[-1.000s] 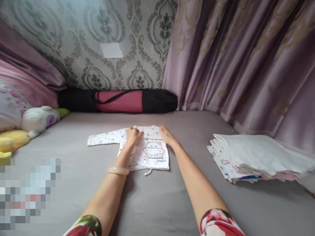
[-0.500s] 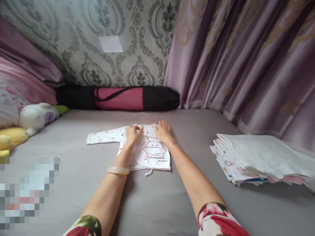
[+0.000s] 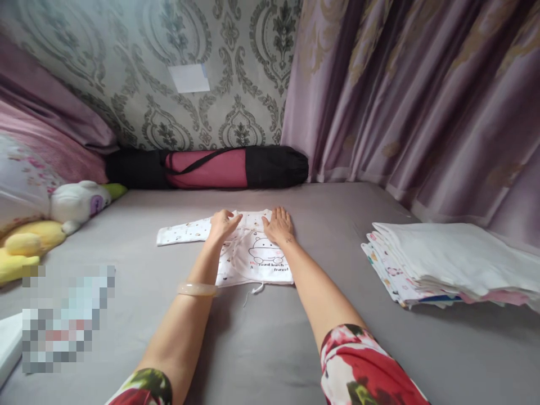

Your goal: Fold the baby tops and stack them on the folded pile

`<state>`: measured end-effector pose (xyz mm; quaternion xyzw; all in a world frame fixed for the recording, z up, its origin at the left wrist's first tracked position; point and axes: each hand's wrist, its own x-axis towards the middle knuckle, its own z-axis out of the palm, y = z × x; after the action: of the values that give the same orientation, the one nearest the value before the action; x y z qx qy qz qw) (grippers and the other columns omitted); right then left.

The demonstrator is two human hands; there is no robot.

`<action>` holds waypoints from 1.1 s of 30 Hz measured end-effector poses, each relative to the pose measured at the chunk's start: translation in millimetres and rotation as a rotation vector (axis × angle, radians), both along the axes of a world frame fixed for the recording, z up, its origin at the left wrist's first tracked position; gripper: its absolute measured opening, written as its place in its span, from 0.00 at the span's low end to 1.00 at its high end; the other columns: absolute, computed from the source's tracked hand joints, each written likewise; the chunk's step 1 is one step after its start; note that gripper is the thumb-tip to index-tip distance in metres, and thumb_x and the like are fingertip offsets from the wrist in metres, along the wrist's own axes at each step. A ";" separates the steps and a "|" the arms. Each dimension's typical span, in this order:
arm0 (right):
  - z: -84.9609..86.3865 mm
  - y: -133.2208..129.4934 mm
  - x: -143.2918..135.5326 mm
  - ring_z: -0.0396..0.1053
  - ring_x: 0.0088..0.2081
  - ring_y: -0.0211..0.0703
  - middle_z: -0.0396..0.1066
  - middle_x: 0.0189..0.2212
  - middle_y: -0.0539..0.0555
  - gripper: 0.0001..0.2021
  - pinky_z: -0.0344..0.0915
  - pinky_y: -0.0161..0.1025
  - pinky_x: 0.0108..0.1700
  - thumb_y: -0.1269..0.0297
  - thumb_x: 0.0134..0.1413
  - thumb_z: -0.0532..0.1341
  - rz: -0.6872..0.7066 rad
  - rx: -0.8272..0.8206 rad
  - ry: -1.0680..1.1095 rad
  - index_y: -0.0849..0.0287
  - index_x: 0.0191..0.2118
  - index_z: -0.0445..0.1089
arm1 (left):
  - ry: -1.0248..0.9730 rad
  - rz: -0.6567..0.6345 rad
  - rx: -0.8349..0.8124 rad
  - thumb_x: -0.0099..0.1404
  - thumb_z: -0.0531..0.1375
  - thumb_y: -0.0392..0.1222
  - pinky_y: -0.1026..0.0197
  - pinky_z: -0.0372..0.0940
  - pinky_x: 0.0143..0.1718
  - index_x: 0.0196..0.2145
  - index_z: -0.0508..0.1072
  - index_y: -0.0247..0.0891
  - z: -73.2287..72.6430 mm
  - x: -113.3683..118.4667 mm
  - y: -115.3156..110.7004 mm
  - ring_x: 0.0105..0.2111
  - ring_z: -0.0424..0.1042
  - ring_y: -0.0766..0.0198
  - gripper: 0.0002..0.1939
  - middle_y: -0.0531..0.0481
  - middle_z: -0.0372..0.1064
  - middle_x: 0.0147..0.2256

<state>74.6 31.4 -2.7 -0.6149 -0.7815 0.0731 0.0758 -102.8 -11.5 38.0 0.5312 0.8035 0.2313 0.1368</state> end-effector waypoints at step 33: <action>23.4 -38.7 -59.6 0.33 0.71 0.48 0.37 0.71 0.62 0.32 0.31 0.46 0.69 0.56 0.67 0.38 0.268 -0.092 0.071 0.74 0.70 0.43 | -0.163 0.376 0.129 0.65 0.51 0.45 0.52 0.60 0.53 0.44 0.74 0.35 -11.2 -90.7 -52.4 0.54 0.65 0.46 0.17 0.36 0.72 0.49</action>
<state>15.0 -7.3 20.7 -0.5050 -0.8493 0.1399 0.0647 -193.6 -63.9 26.8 0.3594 0.8581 0.3461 0.1215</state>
